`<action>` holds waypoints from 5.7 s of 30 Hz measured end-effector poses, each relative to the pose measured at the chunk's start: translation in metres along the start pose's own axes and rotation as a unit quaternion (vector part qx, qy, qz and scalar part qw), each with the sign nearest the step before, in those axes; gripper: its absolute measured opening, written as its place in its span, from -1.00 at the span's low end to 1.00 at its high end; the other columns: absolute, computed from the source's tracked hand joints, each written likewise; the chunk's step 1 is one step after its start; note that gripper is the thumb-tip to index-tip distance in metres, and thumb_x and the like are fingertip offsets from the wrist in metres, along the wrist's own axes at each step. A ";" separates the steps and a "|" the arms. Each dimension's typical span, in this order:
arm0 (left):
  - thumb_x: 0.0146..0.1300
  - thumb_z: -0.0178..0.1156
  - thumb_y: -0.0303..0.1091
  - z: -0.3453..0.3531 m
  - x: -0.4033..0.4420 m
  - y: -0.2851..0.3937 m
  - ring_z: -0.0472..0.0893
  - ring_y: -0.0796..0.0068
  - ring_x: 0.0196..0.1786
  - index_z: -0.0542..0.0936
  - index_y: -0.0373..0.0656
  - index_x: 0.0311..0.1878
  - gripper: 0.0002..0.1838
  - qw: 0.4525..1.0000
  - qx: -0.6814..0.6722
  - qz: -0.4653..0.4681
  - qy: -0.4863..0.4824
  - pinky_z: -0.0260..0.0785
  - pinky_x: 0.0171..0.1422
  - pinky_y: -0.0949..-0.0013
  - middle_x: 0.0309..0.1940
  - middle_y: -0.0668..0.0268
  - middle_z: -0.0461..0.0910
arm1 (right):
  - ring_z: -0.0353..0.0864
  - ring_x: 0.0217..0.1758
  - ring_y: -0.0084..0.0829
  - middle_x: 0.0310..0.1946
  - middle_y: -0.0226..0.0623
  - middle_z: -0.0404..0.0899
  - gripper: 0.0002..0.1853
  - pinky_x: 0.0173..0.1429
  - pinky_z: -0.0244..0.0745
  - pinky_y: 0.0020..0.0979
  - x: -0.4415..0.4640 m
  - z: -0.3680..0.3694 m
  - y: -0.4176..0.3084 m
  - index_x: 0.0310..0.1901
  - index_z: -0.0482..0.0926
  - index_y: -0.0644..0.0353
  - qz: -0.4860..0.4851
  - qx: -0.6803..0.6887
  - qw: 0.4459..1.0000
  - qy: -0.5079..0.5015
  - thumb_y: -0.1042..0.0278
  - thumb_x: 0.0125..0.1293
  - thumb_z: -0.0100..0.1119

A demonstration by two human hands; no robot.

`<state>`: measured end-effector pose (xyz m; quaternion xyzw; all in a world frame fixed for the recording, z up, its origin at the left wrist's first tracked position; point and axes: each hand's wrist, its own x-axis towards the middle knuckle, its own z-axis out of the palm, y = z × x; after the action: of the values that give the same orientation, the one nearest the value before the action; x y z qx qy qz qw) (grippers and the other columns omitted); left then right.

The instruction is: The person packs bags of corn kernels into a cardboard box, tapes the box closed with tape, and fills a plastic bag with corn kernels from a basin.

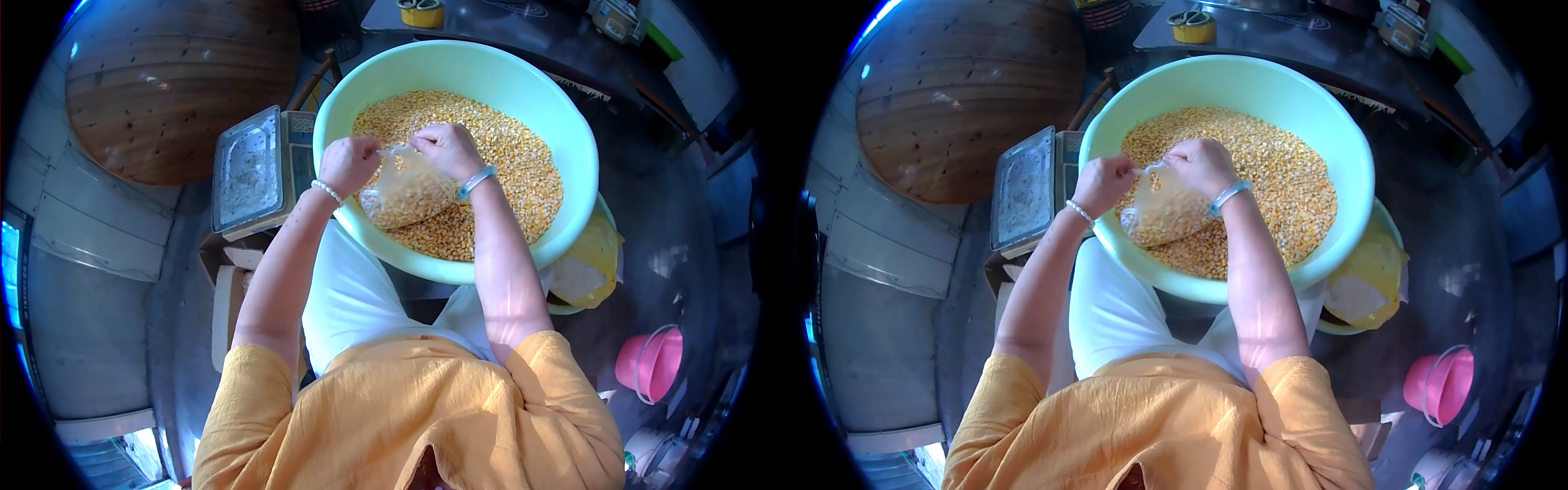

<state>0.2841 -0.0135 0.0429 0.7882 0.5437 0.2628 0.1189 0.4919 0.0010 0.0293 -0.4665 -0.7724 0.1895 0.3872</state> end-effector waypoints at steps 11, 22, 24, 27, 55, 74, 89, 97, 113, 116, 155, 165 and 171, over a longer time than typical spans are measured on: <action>0.04 0.13 -0.36 0.016 -0.017 -0.022 0.62 0.11 -0.36 0.68 -0.11 -0.39 -0.85 0.997 0.054 -0.034 -0.049 0.47 -0.15 0.19 -0.49 0.15 0.63 | 0.62 -0.43 -0.22 -0.53 -0.14 0.61 -0.82 -0.21 0.50 -0.26 0.002 -0.020 0.018 -0.52 0.67 0.13 0.136 -0.107 0.961 -0.217 0.25 0.09 0.18; -0.02 0.21 -0.39 -0.004 0.002 0.039 0.63 0.22 -0.38 0.67 -0.11 -0.41 -0.90 0.997 -0.013 0.041 0.064 0.48 -0.20 0.29 -0.49 0.20 0.64 | 0.43 -0.68 -0.63 -0.61 -0.41 0.54 -0.88 -0.59 0.34 -0.61 0.000 -0.003 -0.014 -0.25 0.64 0.29 0.141 0.319 0.927 -0.141 0.50 0.17 0.22; -0.03 0.26 -0.41 -0.003 0.002 0.046 0.63 0.32 -0.41 0.68 -0.14 -0.38 -0.89 0.995 -0.012 0.056 0.076 0.48 -0.24 0.38 -0.49 0.23 0.64 | 0.42 -0.69 -0.64 -0.62 -0.42 0.52 -0.94 -0.60 0.32 -0.60 0.001 0.001 -0.012 -0.34 0.63 0.28 0.135 0.337 0.913 -0.184 0.49 0.18 0.22; 0.00 0.22 -0.51 0.008 -0.001 0.047 0.65 0.39 -0.36 0.63 -0.18 -0.25 -0.81 0.986 -0.100 0.041 0.125 0.49 -0.20 0.43 -0.41 0.23 0.64 | 0.40 -0.69 -0.66 -0.65 -0.45 0.48 -0.88 -0.61 0.29 -0.60 0.000 0.001 -0.007 -0.47 0.58 0.25 0.151 0.344 0.914 -0.151 0.45 0.20 0.23; 0.00 0.31 -0.41 0.062 -0.011 0.046 0.65 0.53 -0.45 0.66 -0.28 -0.44 -0.88 0.871 -0.447 -0.202 0.024 0.50 -0.29 0.45 -0.54 0.25 0.67 | 0.30 -0.66 -0.63 -0.55 -0.40 0.44 -0.69 -0.65 0.16 -0.59 0.007 -0.011 0.033 -0.09 0.52 0.27 0.158 0.491 0.856 0.035 0.17 0.39 0.03; 0.17 0.20 -0.55 -0.024 -0.031 0.033 0.62 0.50 -0.47 0.64 -0.42 -0.33 -0.89 0.680 -0.711 -0.094 0.155 0.45 -0.36 0.50 -0.52 0.23 0.64 | 0.24 -0.64 -0.64 -0.54 -0.46 0.39 -0.69 -0.58 0.13 -0.58 0.010 -0.016 0.067 -0.07 0.50 0.21 0.211 0.539 0.816 0.009 0.14 0.45 -0.09; 0.32 0.06 -0.50 -0.135 -0.200 -0.112 0.51 0.48 -0.26 0.45 -0.50 0.06 -0.70 0.607 -0.577 -0.309 0.450 0.42 -0.03 0.43 -0.32 0.17 0.57 | 0.27 -0.64 -0.65 -0.54 -0.47 0.40 -0.74 -0.61 0.14 -0.60 0.005 -0.001 0.051 -0.11 0.53 0.21 0.235 0.501 0.832 0.031 0.19 0.39 0.03; 0.38 -0.04 -0.49 -0.085 -0.308 -0.247 0.55 0.49 -0.35 0.45 -0.35 0.09 -0.73 0.505 -0.507 -0.437 0.545 0.49 -0.21 0.53 -0.30 0.17 0.59 | 0.29 -0.65 -0.63 -0.53 -0.45 0.42 -0.74 -0.62 0.16 -0.61 0.004 0.003 0.048 -0.11 0.53 0.23 0.238 0.489 0.839 0.023 0.21 0.39 0.03; 0.38 -0.04 -0.48 -0.014 -0.387 -0.290 0.53 0.52 -0.32 0.43 -0.33 0.11 -0.72 0.484 -0.531 -0.452 0.529 0.45 -0.17 0.54 -0.26 0.23 0.59 | 0.32 -0.66 -0.68 -0.53 -0.47 0.46 -0.75 -0.63 0.16 -0.66 -0.001 0.014 0.050 -0.07 0.54 0.24 0.278 0.395 0.875 -0.013 0.26 0.38 0.04; 0.38 -0.03 -0.47 -0.016 -0.385 -0.280 0.53 0.52 -0.31 0.43 -0.33 0.10 -0.72 0.486 -0.515 -0.464 0.532 0.45 -0.16 0.53 -0.25 0.22 0.58 | 0.31 -0.64 -0.66 -0.51 -0.46 0.44 -0.73 -0.61 0.18 -0.64 -0.001 0.013 0.051 -0.04 0.53 0.27 0.282 0.400 0.872 -0.023 0.25 0.39 0.03; -0.24 0.29 -0.58 0.024 -0.421 -0.268 0.61 0.45 -0.45 0.38 -0.23 0.24 -0.21 0.648 -0.186 -0.667 0.317 0.45 -0.43 0.41 -0.42 0.21 0.61 | 0.34 -0.67 -0.71 -0.54 -0.48 0.47 -0.76 -0.67 0.15 -0.68 -0.006 0.026 0.045 -0.07 0.52 0.23 0.313 0.355 0.880 -0.048 0.26 0.39 0.02; -0.32 0.36 -0.54 0.025 -0.430 -0.268 0.65 0.20 -0.15 0.43 -0.10 0.25 -0.14 0.701 -0.115 -0.665 0.231 0.48 -0.01 0.27 -0.07 0.07 0.61 | 0.33 -0.68 -0.70 -0.53 -0.47 0.47 -0.78 -0.67 0.16 -0.67 -0.008 0.030 0.047 -0.08 0.51 0.22 0.325 0.336 0.883 -0.047 0.28 0.40 0.01; -0.01 0.18 -0.40 0.025 -0.439 -0.273 0.63 0.14 -0.11 0.63 -0.07 -0.03 -0.61 0.752 0.015 -0.652 0.102 0.47 -0.01 0.19 -0.17 0.07 0.64 | 0.34 -0.68 -0.69 -0.53 -0.46 0.47 -0.79 -0.67 0.17 -0.68 -0.010 0.032 0.056 -0.08 0.51 0.23 0.334 0.318 0.885 -0.064 0.29 0.40 0.00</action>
<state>-0.0387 -0.3112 -0.2321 0.2131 0.9383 0.1921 0.1932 0.5022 0.0220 -0.0317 -0.5353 -0.4921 0.5726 0.3787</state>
